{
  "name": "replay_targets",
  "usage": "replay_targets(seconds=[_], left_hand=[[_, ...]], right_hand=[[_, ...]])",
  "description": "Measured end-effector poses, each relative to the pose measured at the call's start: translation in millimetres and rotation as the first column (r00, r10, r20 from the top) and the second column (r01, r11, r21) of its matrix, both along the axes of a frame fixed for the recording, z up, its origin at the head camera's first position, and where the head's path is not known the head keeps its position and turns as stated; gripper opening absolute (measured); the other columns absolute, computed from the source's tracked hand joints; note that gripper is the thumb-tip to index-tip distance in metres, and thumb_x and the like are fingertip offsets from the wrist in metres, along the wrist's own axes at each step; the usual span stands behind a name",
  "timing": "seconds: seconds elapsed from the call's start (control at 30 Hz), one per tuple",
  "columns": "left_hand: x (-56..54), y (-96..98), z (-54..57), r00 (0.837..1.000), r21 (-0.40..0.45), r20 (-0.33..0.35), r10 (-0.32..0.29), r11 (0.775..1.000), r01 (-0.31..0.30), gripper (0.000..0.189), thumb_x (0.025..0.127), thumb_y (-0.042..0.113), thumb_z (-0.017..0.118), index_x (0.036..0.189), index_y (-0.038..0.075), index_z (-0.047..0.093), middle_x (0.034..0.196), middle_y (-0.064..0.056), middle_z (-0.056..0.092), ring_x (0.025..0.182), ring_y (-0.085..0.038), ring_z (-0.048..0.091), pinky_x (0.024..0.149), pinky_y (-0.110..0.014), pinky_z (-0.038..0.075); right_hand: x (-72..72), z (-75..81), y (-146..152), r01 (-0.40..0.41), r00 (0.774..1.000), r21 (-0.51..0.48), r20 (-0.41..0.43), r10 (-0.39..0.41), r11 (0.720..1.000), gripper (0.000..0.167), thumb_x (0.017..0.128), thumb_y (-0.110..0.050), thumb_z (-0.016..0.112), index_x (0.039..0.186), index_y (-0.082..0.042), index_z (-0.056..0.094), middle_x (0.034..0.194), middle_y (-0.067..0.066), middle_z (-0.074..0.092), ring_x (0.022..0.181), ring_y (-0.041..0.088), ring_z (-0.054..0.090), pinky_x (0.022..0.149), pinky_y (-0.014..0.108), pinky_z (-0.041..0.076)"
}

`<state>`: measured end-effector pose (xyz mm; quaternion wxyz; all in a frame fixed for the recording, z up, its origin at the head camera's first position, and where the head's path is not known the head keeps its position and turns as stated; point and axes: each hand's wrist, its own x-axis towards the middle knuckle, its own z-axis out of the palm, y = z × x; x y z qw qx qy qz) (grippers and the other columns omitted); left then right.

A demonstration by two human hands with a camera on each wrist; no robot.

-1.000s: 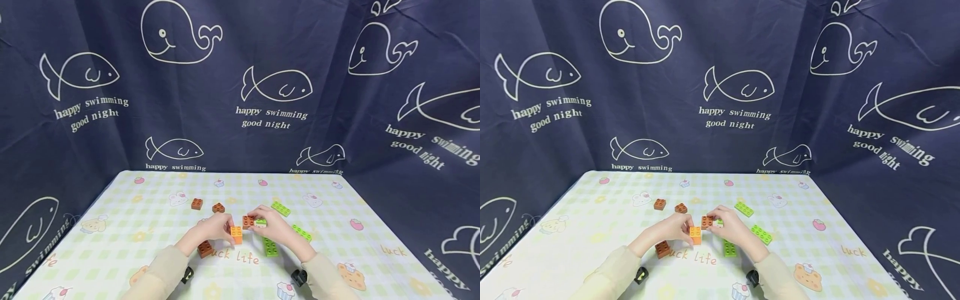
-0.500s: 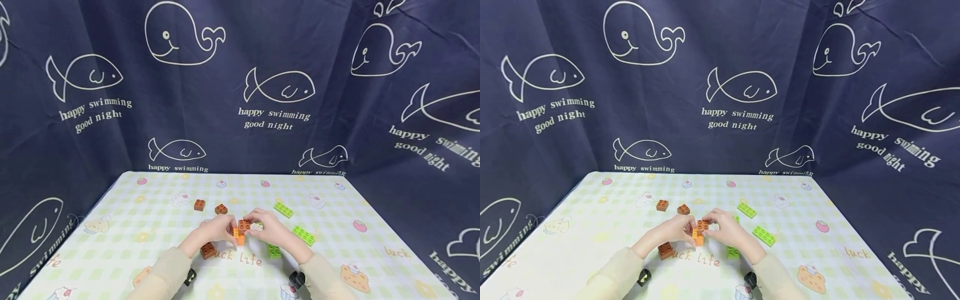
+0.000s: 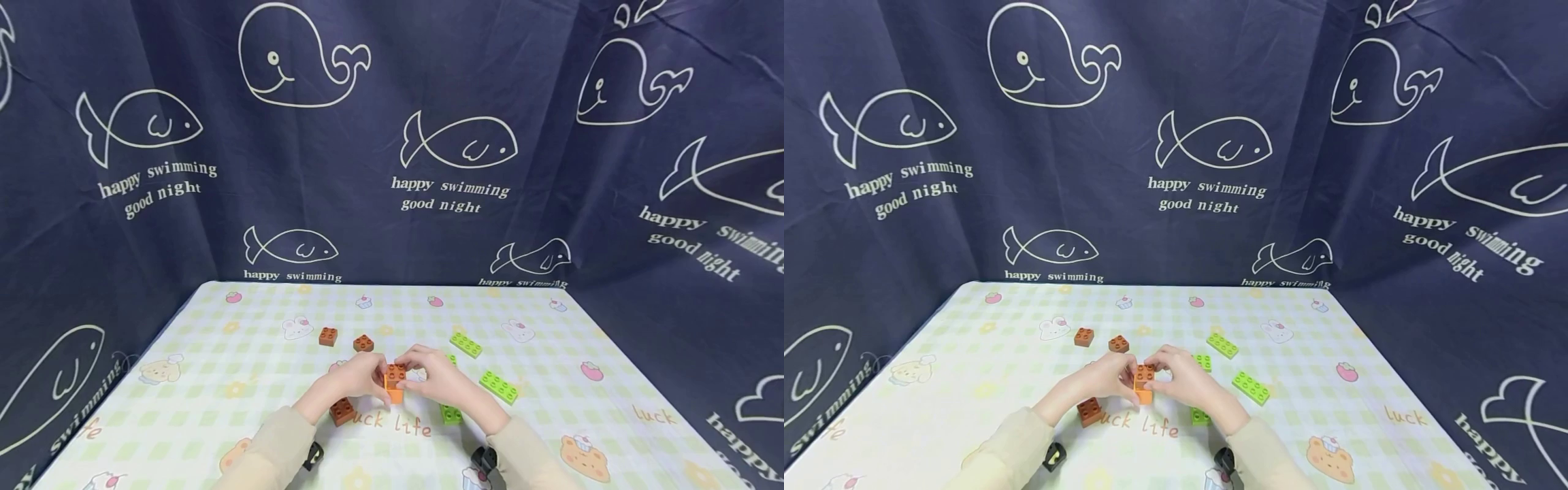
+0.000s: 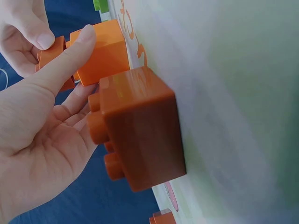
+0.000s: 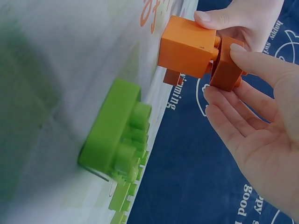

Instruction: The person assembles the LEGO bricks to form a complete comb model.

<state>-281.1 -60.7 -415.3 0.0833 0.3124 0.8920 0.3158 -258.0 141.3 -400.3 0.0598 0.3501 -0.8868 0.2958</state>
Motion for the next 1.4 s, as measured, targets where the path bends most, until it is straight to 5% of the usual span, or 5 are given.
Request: replay_targets(seconds=[0.57, 1.4], left_hand=[[-1.1, 0.4, -2.5, 1.000, 0.020, -0.006, -0.014, 1.000, 0.014, 0.038, 0.065, 0.023, 0.086, 0.084, 0.008, 0.056, 0.075, 0.002, 0.059, 0.063, -0.005, 0.051, 0.058, -0.017, 0.045], [-3.8, -9.2, -2.7, 0.997, 0.065, 0.069, -0.044, 0.997, 0.040, 0.037, 0.074, 0.028, 0.080, 0.097, 0.004, 0.064, 0.090, -0.003, 0.068, 0.077, -0.010, 0.065, 0.069, -0.021, 0.052]], right_hand=[[1.1, 1.7, -3, -0.012, 0.999, 0.026, 0.036, 0.011, 1.000, 0.030, 0.082, -0.017, 0.071, 0.109, -0.005, 0.066, 0.099, 0.003, 0.063, 0.090, 0.018, 0.063, 0.079, 0.039, 0.055], [-0.3, 1.4, -5, -0.034, 0.999, -0.001, 0.019, 0.034, 0.999, 0.027, 0.077, -0.010, 0.075, 0.103, -0.003, 0.069, 0.087, 0.003, 0.063, 0.084, 0.018, 0.064, 0.077, 0.030, 0.055]])
